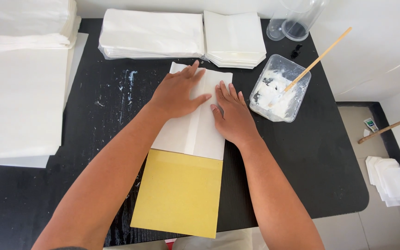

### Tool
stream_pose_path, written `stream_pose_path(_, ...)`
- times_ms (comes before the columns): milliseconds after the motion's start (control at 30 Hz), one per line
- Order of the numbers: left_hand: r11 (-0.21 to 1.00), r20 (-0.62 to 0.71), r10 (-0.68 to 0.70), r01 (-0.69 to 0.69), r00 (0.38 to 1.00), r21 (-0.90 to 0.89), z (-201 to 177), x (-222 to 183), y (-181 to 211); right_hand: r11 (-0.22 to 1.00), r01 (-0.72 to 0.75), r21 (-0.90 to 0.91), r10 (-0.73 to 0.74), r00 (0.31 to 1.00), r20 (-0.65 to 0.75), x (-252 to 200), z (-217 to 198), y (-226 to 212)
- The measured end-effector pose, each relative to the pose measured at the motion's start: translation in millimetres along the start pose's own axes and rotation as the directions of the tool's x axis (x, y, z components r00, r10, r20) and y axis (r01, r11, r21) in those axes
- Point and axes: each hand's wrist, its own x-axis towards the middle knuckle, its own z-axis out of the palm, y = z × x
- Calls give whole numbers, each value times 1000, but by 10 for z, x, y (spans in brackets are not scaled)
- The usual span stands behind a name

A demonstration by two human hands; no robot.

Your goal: The person is folding white paper around a yellow template and applying glue with a brush to assemble a paper bag.

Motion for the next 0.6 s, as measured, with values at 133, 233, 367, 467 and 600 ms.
stream_pose_path(133, 994, 15, 74, -75, 997, 82, 115, -136, -7, 1000, -6, -14, 6, 1000, 9, -8, 7, -15)
stream_pose_path(233, 990, 0, 96, -96, 995, 99, 99, -297, 69, 988, -10, -151, 15, 999, 34, 10, -36, -43)
stream_pose_path(367, 975, 51, 198, -202, 979, 96, 127, -694, 146, 985, 13, -174, -4, 999, 51, 31, -47, -69)
stream_pose_path(467, 954, 113, 288, -295, 951, 46, 72, -1138, 296, 982, 26, -187, -15, 998, 62, 34, -15, -51)
stream_pose_path(600, 867, -30, 498, -498, 867, 15, 211, -1706, 390, 968, 133, -211, -137, 991, -3, 75, 70, 13)
